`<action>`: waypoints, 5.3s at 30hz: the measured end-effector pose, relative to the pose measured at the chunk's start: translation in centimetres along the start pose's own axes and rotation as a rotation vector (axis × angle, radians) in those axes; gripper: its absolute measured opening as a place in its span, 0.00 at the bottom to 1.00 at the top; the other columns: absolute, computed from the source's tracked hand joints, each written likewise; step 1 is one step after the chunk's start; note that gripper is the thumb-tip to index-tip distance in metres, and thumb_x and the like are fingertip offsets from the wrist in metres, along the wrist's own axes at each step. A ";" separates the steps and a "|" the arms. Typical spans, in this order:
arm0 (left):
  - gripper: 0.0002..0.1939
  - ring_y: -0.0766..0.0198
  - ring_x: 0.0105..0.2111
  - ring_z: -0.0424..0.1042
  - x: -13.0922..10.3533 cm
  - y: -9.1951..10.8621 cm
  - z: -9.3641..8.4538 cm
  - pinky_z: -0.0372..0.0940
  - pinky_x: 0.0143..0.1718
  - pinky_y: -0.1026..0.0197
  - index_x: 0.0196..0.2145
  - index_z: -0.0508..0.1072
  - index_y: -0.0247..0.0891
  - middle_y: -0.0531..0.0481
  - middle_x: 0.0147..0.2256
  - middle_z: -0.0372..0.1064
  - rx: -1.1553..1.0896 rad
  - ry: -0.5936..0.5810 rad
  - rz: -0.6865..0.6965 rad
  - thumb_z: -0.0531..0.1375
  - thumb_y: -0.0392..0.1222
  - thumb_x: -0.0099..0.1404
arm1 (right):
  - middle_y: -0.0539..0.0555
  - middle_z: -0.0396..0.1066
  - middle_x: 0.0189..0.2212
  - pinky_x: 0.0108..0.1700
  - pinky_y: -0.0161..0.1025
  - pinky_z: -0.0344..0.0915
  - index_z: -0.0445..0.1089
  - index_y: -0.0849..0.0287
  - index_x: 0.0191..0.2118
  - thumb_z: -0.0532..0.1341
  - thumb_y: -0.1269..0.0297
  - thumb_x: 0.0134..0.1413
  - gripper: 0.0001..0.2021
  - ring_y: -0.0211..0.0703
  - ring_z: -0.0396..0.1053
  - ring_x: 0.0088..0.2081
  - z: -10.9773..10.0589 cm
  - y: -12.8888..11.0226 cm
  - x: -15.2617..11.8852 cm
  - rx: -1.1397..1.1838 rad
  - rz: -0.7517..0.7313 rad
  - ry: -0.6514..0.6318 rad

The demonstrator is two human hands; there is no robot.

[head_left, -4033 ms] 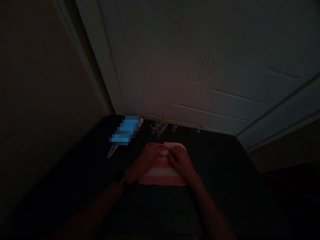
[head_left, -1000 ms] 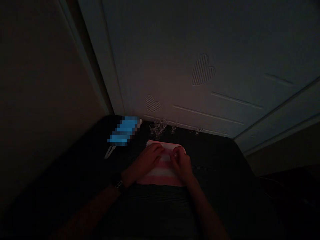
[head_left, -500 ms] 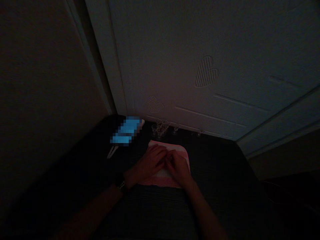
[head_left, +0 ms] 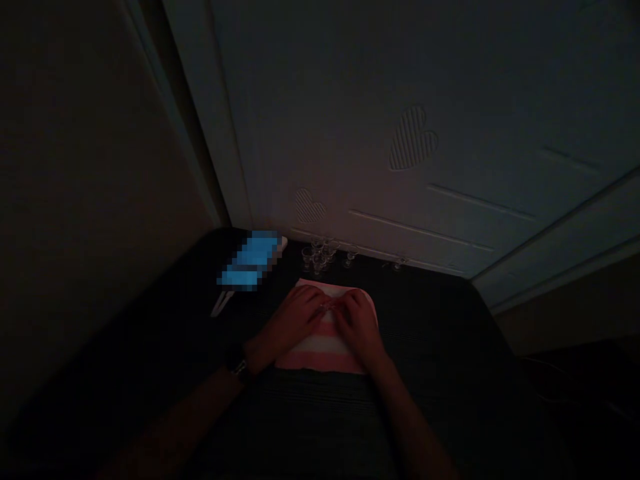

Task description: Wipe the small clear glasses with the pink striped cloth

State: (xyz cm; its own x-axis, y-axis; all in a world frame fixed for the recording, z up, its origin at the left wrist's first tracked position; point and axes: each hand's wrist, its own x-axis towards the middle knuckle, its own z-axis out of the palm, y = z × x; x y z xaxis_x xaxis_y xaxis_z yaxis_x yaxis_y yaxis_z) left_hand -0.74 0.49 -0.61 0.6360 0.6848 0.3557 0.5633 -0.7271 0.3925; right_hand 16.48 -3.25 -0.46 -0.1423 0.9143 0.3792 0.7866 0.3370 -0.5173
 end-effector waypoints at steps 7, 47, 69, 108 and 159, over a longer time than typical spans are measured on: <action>0.11 0.60 0.46 0.61 0.1 0.3 -0.2 0.55 0.50 0.54 0.42 0.68 0.40 0.49 0.43 0.65 -0.007 0.002 -0.005 0.50 0.34 0.64 | 0.55 0.64 0.37 0.46 0.43 0.57 0.65 0.58 0.37 0.54 0.68 0.54 0.04 0.45 0.60 0.42 0.0 -0.1 0.0 -0.003 0.016 0.017; 0.17 0.60 0.49 0.59 0.0 0.3 -0.8 0.49 0.55 0.53 0.45 0.66 0.40 0.49 0.44 0.65 -0.064 0.010 0.052 0.54 0.30 0.58 | 0.52 0.64 0.29 0.38 0.38 0.58 0.62 0.58 0.30 0.54 0.65 0.53 0.04 0.42 0.61 0.34 0.5 0.2 0.0 -0.015 -0.012 -0.037; 0.13 0.59 0.47 0.60 -0.1 -0.3 -0.8 0.56 0.50 0.53 0.45 0.66 0.41 0.48 0.46 0.64 -0.002 0.035 -0.028 0.51 0.32 0.62 | 0.51 0.63 0.30 0.39 0.39 0.59 0.61 0.57 0.34 0.52 0.71 0.53 0.04 0.41 0.61 0.33 -0.1 -0.3 0.0 0.100 0.065 0.066; 0.17 0.61 0.48 0.61 -0.2 -2.4 -0.6 0.58 0.52 0.55 0.46 0.65 0.38 0.47 0.46 0.60 -0.117 0.199 -0.192 0.47 0.29 0.62 | 0.54 0.67 0.37 0.41 0.38 0.60 0.61 0.58 0.42 0.50 0.70 0.56 0.09 0.42 0.64 0.38 -0.5 -0.7 -0.2 0.096 0.026 -0.052; 0.20 0.64 0.54 0.58 -0.4 0.4 -0.2 0.57 0.55 0.55 0.51 0.63 0.43 0.49 0.54 0.57 -0.239 0.072 0.009 0.46 0.29 0.63 | 0.55 0.67 0.39 0.45 0.43 0.60 0.62 0.59 0.44 0.52 0.73 0.52 0.12 0.44 0.64 0.41 0.1 0.1 -0.2 0.095 -0.030 -0.082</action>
State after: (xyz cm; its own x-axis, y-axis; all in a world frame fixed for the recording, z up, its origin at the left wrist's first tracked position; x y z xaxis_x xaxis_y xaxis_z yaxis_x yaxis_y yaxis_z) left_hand -0.92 -0.06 -0.43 0.5967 0.6862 0.4159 0.4118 -0.7068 0.5752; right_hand 16.57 -3.40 -0.64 -0.2168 0.9176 0.3333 0.7215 0.3806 -0.5784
